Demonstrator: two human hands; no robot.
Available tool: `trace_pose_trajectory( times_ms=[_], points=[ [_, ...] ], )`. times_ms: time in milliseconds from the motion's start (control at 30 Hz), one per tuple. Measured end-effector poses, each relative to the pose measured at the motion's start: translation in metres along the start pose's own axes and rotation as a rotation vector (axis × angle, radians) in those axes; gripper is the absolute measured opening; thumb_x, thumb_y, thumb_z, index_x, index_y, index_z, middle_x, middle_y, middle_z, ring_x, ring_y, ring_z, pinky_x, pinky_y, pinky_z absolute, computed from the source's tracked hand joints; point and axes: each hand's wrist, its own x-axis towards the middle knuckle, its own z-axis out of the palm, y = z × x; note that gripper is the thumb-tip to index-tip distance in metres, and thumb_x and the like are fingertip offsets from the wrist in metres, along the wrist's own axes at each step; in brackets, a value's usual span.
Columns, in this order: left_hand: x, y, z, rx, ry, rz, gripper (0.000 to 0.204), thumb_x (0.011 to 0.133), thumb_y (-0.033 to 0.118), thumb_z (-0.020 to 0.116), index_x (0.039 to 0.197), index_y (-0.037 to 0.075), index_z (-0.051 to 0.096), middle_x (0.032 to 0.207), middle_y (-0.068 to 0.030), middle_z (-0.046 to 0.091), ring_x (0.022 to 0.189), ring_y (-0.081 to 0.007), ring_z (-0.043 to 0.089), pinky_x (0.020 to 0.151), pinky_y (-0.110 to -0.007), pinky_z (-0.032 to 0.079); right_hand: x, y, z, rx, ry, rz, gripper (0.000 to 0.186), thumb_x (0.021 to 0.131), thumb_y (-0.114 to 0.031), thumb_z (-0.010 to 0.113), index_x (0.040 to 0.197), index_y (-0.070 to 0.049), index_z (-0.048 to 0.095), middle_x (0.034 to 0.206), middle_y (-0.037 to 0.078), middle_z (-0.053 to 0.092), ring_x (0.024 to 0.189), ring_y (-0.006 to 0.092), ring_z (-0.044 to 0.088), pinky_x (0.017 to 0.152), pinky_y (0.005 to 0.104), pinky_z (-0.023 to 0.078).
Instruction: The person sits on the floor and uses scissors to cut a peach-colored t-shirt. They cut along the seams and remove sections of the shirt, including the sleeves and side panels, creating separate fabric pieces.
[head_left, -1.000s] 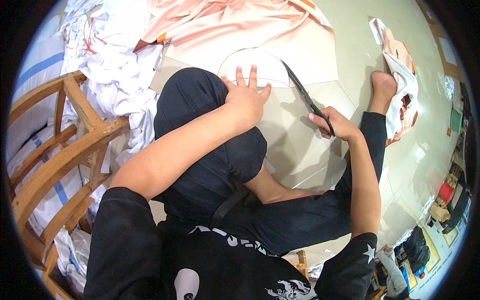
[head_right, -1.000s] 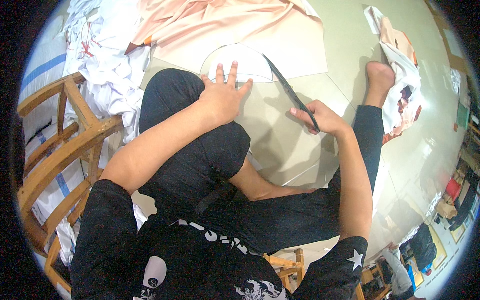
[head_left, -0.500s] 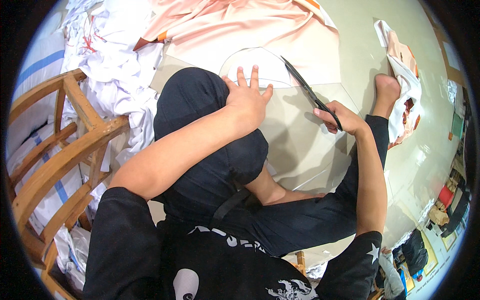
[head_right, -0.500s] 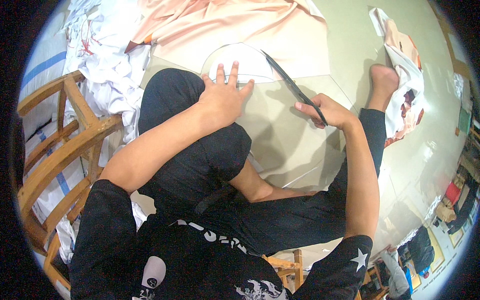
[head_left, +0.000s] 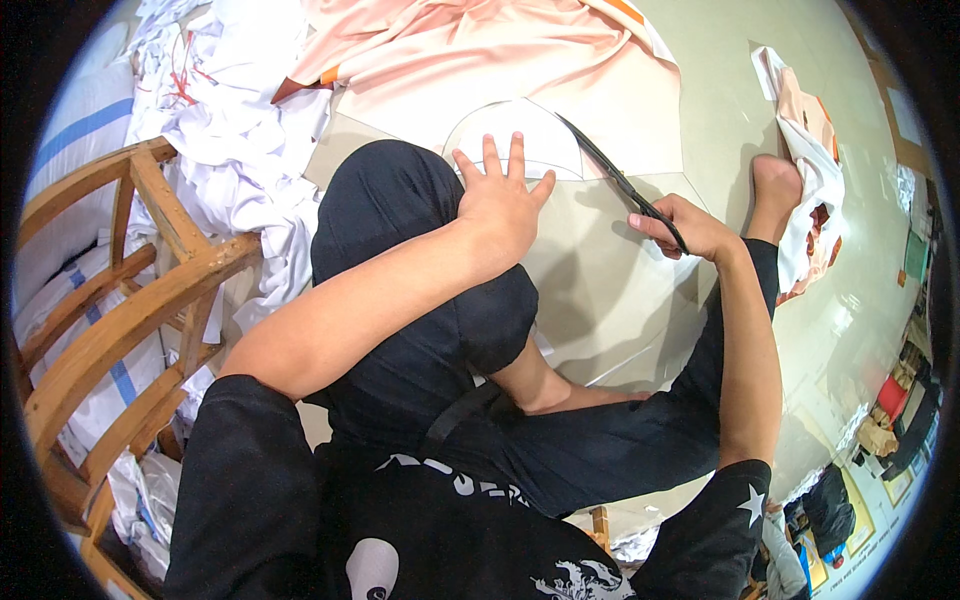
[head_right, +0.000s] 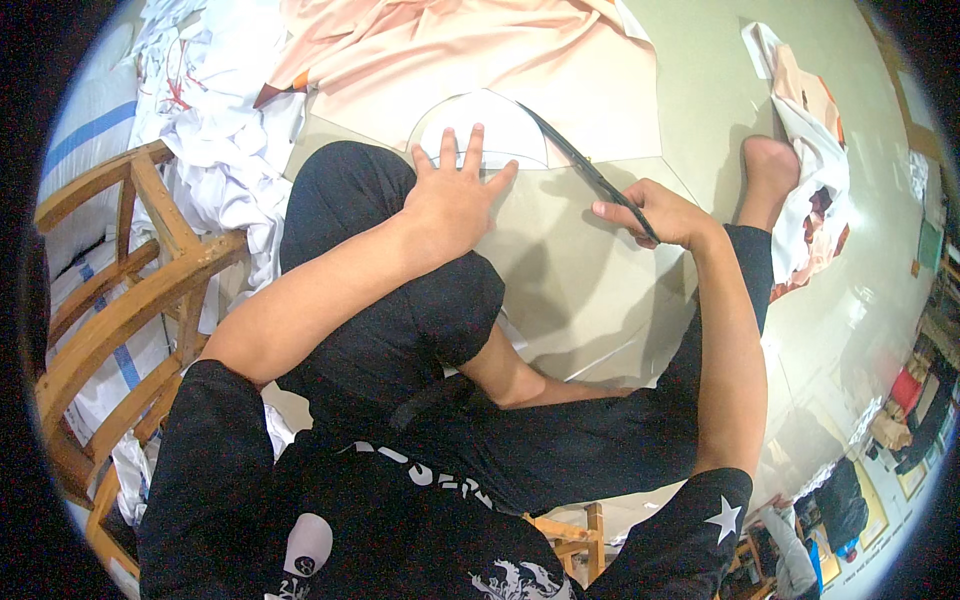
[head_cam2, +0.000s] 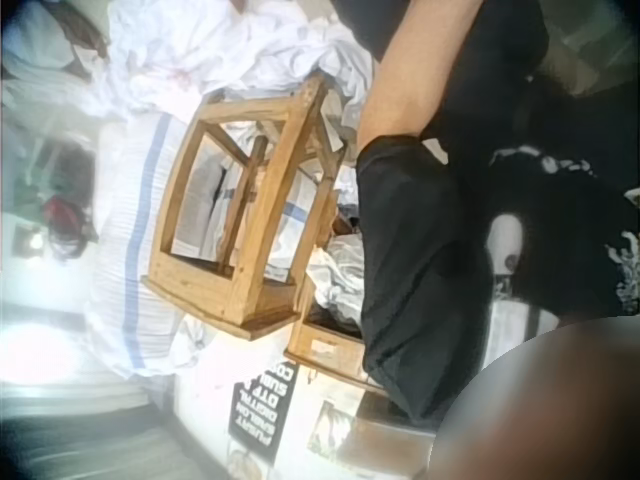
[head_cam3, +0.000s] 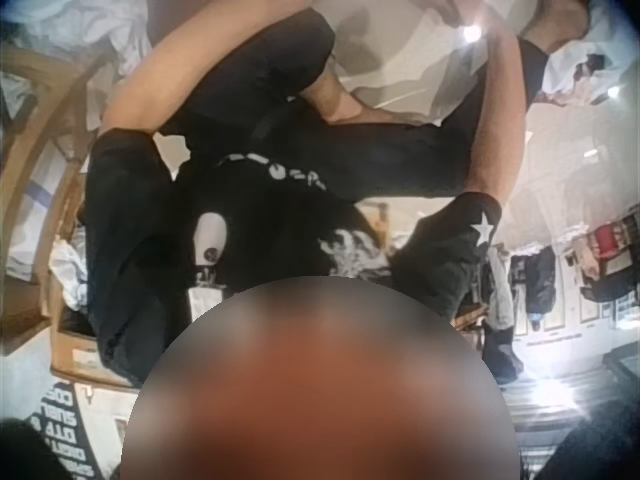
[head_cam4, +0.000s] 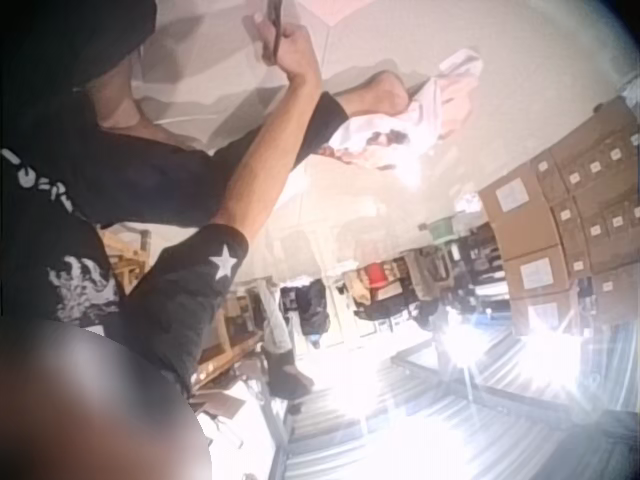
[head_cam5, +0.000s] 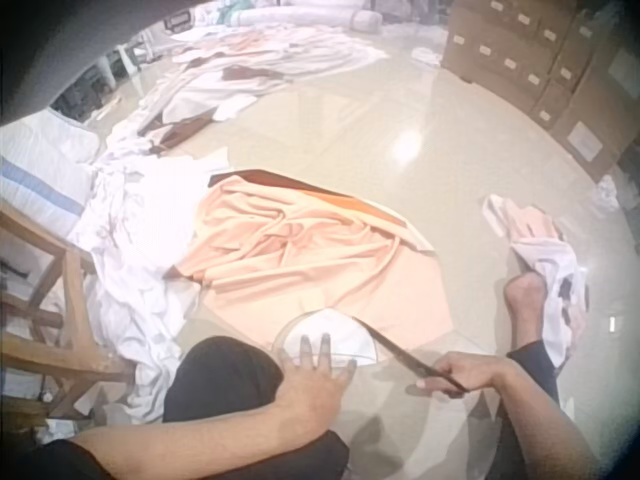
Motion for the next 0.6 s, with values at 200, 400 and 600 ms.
trace_pose_trajectory(
  times_ms=[200, 400, 600],
  points=[
    [-0.001, 0.0, -0.001, 0.009, -0.027, 0.003, 0.075, 0.09, 0.033, 0.064, 0.154, 0.019, 0.028, 0.157, -0.0325, 0.013, 0.139, -0.0588, 0.023, 0.103, -0.074, 0.027, 0.0, -0.002, -0.008, -0.041, -0.008, -0.026, 0.061, 0.083, -0.062, 0.068, 0.052, -0.013, 0.047, 0.045, -0.003, 0.041, 0.041, 0.011, 0.043, 0.04, 0.0269, 0.033],
    [0.0, 0.001, 0.0, 0.024, -0.02, -0.008, 0.072, 0.09, 0.026, 0.06, 0.154, 0.02, 0.028, 0.157, -0.0326, 0.013, 0.138, -0.0592, 0.023, 0.103, -0.075, 0.026, 0.002, -0.004, -0.016, -0.077, -0.036, -0.013, 0.058, 0.089, -0.053, 0.068, 0.058, -0.012, 0.042, 0.048, -0.003, 0.042, 0.04, 0.0083, 0.04, 0.039, 0.0251, 0.03],
    [0.0, 0.001, 0.001, -0.003, -0.018, 0.001, 0.069, 0.09, 0.02, 0.054, 0.154, 0.019, 0.03, 0.157, -0.0329, 0.013, 0.138, -0.0595, 0.023, 0.102, -0.075, 0.026, 0.004, -0.009, -0.022, -0.075, -0.056, -0.001, 0.058, 0.088, -0.053, 0.068, 0.058, -0.012, 0.041, 0.049, -0.003, 0.042, 0.04, 0.0085, 0.04, 0.039, 0.0256, 0.03]
  ],
)
